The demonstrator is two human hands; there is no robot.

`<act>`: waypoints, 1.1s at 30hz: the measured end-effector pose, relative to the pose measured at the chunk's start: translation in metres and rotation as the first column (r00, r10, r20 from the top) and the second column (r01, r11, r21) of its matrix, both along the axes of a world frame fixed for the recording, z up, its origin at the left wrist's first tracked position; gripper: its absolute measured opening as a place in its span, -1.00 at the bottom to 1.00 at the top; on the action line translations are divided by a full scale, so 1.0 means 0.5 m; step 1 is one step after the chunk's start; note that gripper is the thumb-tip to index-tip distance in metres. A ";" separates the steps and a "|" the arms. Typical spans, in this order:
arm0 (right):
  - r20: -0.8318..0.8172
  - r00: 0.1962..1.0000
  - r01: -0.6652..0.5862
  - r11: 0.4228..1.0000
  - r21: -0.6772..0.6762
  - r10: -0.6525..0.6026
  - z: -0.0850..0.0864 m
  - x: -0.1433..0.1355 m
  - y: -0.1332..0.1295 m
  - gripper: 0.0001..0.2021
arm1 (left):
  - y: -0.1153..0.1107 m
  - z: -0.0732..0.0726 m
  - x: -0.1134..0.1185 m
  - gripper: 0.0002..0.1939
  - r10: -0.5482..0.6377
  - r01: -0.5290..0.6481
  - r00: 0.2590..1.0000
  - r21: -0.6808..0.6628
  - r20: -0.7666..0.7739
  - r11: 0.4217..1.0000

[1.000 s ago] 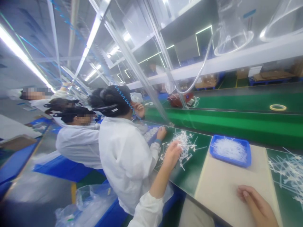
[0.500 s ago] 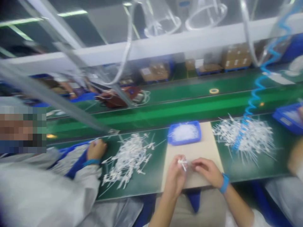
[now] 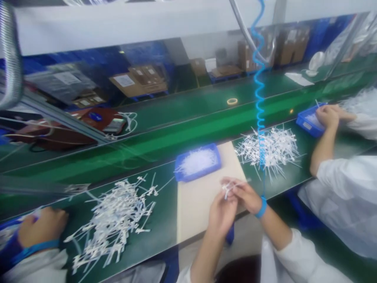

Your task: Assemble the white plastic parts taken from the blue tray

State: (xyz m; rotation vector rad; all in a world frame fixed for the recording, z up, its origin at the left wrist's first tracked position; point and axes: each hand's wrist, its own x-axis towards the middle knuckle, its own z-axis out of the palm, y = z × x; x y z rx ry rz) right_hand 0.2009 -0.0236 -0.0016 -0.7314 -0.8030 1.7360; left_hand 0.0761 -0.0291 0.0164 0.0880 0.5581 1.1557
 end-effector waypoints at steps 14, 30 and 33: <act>0.192 0.965 0.189 0.981 -0.042 -0.178 0.000 0.047 0.010 -0.66 | -0.017 -0.017 0.058 -0.74 -0.069 0.067 0.996 -0.050 -0.058 0.997; 0.047 0.974 0.227 0.953 -0.199 -0.222 -0.019 0.042 0.026 -0.58 | 0.183 0.050 -0.213 -0.75 0.654 0.476 -0.111 0.538 -0.748 0.696; 0.050 0.970 0.242 0.951 -0.195 -0.237 -0.016 0.042 0.026 -0.54 | 0.279 0.071 -0.214 -0.75 0.685 0.607 -0.235 0.447 -0.689 0.657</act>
